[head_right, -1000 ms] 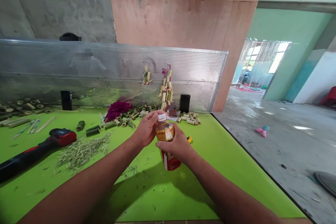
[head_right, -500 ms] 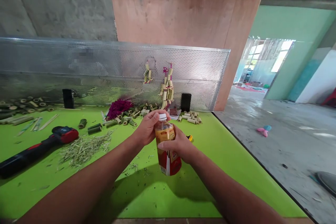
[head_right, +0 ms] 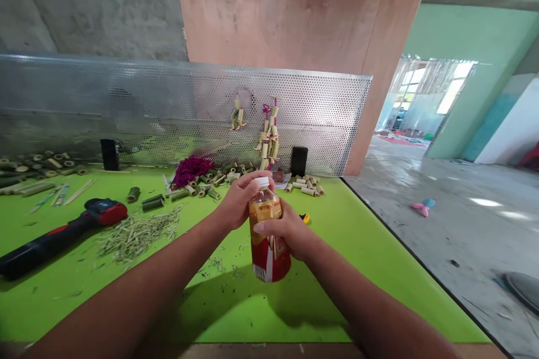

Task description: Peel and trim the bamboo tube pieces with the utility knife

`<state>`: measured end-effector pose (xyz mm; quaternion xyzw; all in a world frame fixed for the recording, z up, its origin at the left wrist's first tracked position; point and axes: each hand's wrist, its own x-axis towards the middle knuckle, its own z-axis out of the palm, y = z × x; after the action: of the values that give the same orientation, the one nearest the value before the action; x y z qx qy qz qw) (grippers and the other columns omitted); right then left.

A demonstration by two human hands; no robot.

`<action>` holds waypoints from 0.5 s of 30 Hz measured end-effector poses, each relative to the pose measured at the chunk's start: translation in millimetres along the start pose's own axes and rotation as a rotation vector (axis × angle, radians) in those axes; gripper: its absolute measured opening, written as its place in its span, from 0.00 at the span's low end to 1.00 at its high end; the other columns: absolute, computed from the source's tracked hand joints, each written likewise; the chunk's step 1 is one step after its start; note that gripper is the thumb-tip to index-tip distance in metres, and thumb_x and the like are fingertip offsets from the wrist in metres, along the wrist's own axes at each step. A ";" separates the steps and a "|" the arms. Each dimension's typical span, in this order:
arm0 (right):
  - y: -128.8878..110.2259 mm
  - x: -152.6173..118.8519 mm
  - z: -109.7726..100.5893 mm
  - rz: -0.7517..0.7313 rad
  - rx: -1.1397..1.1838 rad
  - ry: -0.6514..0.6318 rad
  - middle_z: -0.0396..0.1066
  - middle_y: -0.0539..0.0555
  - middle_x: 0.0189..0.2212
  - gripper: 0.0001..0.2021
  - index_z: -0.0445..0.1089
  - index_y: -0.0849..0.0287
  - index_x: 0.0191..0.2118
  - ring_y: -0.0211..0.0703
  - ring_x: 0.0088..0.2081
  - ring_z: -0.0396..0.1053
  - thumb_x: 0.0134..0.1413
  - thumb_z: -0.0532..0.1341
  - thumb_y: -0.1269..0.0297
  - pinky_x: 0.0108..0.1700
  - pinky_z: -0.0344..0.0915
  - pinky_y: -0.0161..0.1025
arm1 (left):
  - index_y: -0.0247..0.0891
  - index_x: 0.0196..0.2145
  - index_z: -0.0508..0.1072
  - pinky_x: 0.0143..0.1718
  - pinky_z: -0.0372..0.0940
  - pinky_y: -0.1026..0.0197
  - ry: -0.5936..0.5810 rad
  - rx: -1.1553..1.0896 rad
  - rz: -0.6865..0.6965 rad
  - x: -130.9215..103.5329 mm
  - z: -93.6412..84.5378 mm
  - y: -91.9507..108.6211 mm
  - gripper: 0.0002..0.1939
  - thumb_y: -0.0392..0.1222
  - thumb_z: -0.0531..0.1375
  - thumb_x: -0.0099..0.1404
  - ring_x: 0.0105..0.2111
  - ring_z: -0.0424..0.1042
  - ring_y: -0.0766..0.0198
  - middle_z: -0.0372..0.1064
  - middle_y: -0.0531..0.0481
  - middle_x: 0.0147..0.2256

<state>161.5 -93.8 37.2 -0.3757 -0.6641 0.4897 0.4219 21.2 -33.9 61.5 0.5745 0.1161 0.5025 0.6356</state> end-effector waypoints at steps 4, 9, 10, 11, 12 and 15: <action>0.2 4.6 -3.0 0.041 -0.125 0.289 0.69 0.51 0.31 0.26 0.59 0.56 0.45 0.42 0.29 0.68 0.38 0.68 0.60 0.33 0.68 0.44 | 0.36 0.43 0.74 0.44 0.66 0.56 0.090 0.143 -0.029 7.3 -6.3 -6.1 0.17 0.45 0.64 0.57 0.42 0.71 0.59 0.73 0.43 0.42; 5.3 1.4 -3.7 -0.021 0.155 -0.012 0.69 0.51 0.33 0.26 0.61 0.56 0.46 0.41 0.31 0.68 0.39 0.67 0.60 0.35 0.67 0.43 | 0.35 0.39 0.72 0.34 0.66 0.63 -0.152 -0.104 -0.005 1.6 -6.3 -6.4 0.12 0.45 0.60 0.61 0.32 0.70 0.67 0.70 0.46 0.37; 8.4 0.7 -3.6 -0.013 0.270 -0.126 0.69 0.51 0.32 0.24 0.62 0.57 0.45 0.40 0.30 0.67 0.39 0.67 0.58 0.34 0.67 0.41 | 0.35 0.39 0.72 0.33 0.66 0.64 -0.184 -0.145 0.001 -0.4 -5.4 -6.6 0.12 0.45 0.60 0.61 0.31 0.69 0.68 0.70 0.47 0.36; 12.5 0.1 -3.2 0.003 0.382 -0.236 0.68 0.52 0.31 0.24 0.63 0.58 0.43 0.40 0.29 0.67 0.39 0.66 0.56 0.32 0.67 0.40 | 0.35 0.38 0.71 0.33 0.65 0.64 -0.207 -0.180 0.003 -2.3 -4.4 -7.0 0.12 0.46 0.60 0.61 0.31 0.69 0.68 0.70 0.47 0.36; 17.1 -0.4 -2.6 0.022 0.483 -0.337 0.68 0.52 0.31 0.24 0.64 0.59 0.41 0.39 0.28 0.66 0.37 0.65 0.53 0.30 0.66 0.39 | 0.35 0.38 0.71 0.33 0.66 0.64 -0.226 -0.211 -0.002 -3.9 -3.3 -7.5 0.12 0.46 0.60 0.61 0.32 0.69 0.67 0.69 0.47 0.35; 27.4 -1.7 -1.3 0.055 0.677 -0.541 0.69 0.55 0.33 0.27 0.66 0.61 0.39 0.42 0.31 0.68 0.33 0.65 0.48 0.31 0.67 0.39 | 0.38 0.38 0.71 0.37 0.67 0.62 -0.279 -0.267 -0.042 -6.1 -1.4 -9.3 0.13 0.48 0.62 0.58 0.36 0.70 0.64 0.70 0.48 0.36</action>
<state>165.7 -88.4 10.5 -0.0919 -0.5425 0.7718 0.3187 22.0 -36.3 50.6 0.5466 -0.0287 0.4157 0.7264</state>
